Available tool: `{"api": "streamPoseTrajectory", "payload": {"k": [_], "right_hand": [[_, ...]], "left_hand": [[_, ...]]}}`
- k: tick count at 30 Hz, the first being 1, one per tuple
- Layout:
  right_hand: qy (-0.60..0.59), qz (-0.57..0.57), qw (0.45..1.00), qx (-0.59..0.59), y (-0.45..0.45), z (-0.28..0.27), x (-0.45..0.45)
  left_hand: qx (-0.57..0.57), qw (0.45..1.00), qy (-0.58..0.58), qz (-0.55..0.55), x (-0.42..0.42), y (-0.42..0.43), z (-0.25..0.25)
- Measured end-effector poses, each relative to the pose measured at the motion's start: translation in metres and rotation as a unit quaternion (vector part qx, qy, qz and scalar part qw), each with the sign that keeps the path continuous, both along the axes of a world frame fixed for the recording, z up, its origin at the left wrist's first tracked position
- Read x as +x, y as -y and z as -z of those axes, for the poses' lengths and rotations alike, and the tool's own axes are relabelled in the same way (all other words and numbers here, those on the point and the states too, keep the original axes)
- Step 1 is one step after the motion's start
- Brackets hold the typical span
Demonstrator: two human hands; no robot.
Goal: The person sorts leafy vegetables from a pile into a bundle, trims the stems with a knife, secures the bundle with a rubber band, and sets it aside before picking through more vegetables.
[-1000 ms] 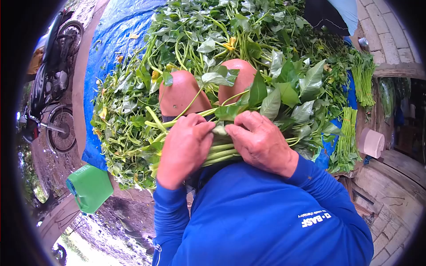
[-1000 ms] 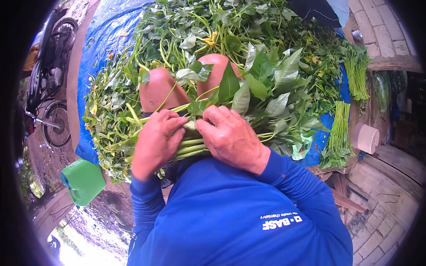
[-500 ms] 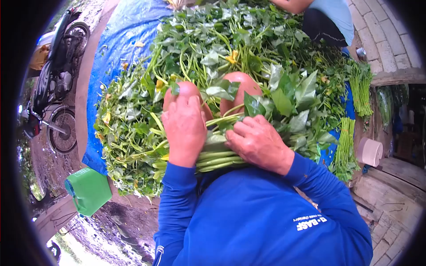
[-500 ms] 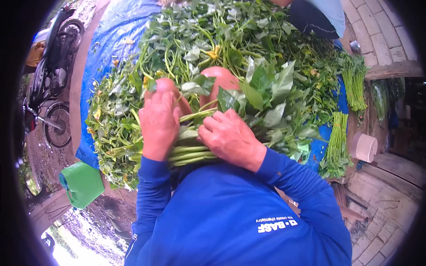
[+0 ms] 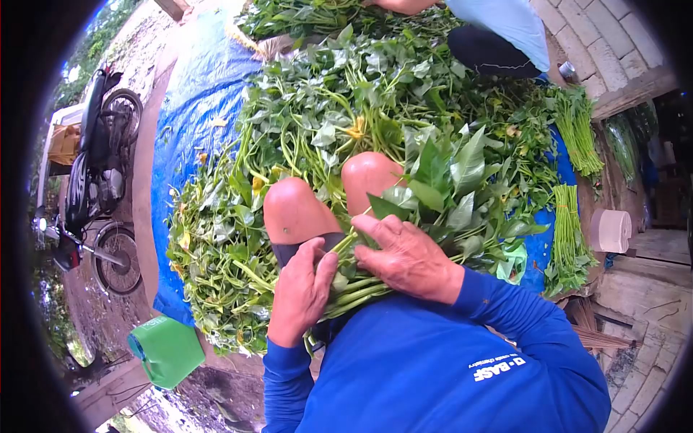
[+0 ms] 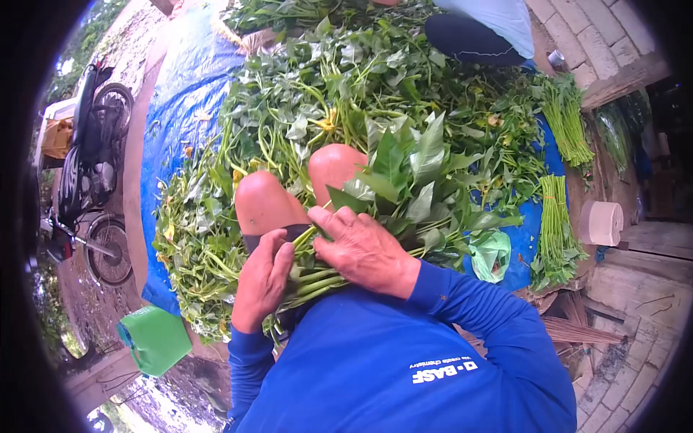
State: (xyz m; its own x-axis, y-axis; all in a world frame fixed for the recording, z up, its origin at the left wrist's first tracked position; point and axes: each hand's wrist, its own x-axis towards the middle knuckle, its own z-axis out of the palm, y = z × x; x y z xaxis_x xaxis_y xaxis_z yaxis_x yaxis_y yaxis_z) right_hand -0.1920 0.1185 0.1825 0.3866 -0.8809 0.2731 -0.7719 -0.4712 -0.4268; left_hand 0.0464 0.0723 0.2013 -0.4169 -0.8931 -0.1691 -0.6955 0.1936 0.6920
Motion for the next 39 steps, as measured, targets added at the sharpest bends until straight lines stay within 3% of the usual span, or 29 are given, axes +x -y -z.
{"api": "streamPoseTrajectory", "payload": {"k": [1,4,7,11,12,14,16,19,20,23,24,27,29,31,34,35,37,39], "right_hand": [[-0.017,-0.012,1.0,-0.001,0.0,0.001,-0.001],[-0.067,-0.035,0.996,0.044,-0.001,0.004,0.0],[-0.041,-0.018,0.999,0.014,-0.004,0.004,-0.001],[0.009,0.019,1.0,0.001,-0.01,0.002,-0.006],[0.027,0.036,0.999,0.019,-0.012,0.001,-0.006],[0.074,0.08,0.993,0.054,-0.009,0.014,-0.004],[0.127,0.085,0.985,0.084,0.0,0.02,-0.009],[0.153,0.078,0.975,0.14,0.005,0.024,-0.01],[0.149,0.087,0.969,0.175,0.008,0.023,-0.011],[0.236,0.121,0.964,-0.013,0.013,0.026,-0.008],[0.239,0.117,0.961,-0.072,0.015,-0.008,-0.011],[0.236,-0.016,0.966,0.106,-0.007,-0.049,-0.024],[0.17,-0.062,0.978,0.108,-0.023,-0.037,-0.022],[-0.018,-0.035,0.986,0.165,-0.034,-0.044,-0.025],[-0.047,-0.014,0.977,0.207,-0.041,-0.041,-0.021],[-0.044,-0.014,0.979,0.2,-0.042,-0.04,-0.021],[-0.039,-0.011,0.982,0.186,-0.042,-0.037,-0.02],[-0.045,-0.017,0.985,0.165,-0.043,-0.032,-0.02]], "left_hand": [[-0.042,0.998,0.038,0.015,-0.006,0.002,0.005],[0.12,0.96,0.205,0.151,-0.045,0.039,-0.019],[0.088,0.951,0.245,0.169,-0.066,0.059,0.016],[0.219,0.967,0.041,0.122,-0.054,0.068,0.099],[0.271,0.956,-0.017,0.112,-0.067,0.058,0.052],[0.476,0.872,-0.05,0.101,-0.049,0.07,0.054],[0.543,0.823,-0.08,0.146,-0.045,0.074,0.056],[0.455,0.829,-0.127,0.299,-0.041,0.067,0.044],[0.42,0.856,-0.132,0.272,-0.047,0.062,0.031],[0.456,0.867,-0.034,0.198,-0.052,0.061,0.026],[0.407,0.891,-0.006,0.201,-0.053,0.057,0.023],[0.392,0.873,-0.145,0.253,-0.037,0.057,0.071],[0.376,0.897,-0.048,0.229,-0.046,0.056,0.049],[0.377,0.904,0.068,0.19,-0.063,0.058,0.016],[0.355,0.899,0.102,0.234,-0.062,0.065,0.032],[0.367,0.871,0.178,0.273,-0.072,0.074,0.013],[0.354,0.86,0.183,0.318,-0.081,0.08,0.003],[0.393,0.865,0.078,0.301,-0.073,0.076,0.024]]}}
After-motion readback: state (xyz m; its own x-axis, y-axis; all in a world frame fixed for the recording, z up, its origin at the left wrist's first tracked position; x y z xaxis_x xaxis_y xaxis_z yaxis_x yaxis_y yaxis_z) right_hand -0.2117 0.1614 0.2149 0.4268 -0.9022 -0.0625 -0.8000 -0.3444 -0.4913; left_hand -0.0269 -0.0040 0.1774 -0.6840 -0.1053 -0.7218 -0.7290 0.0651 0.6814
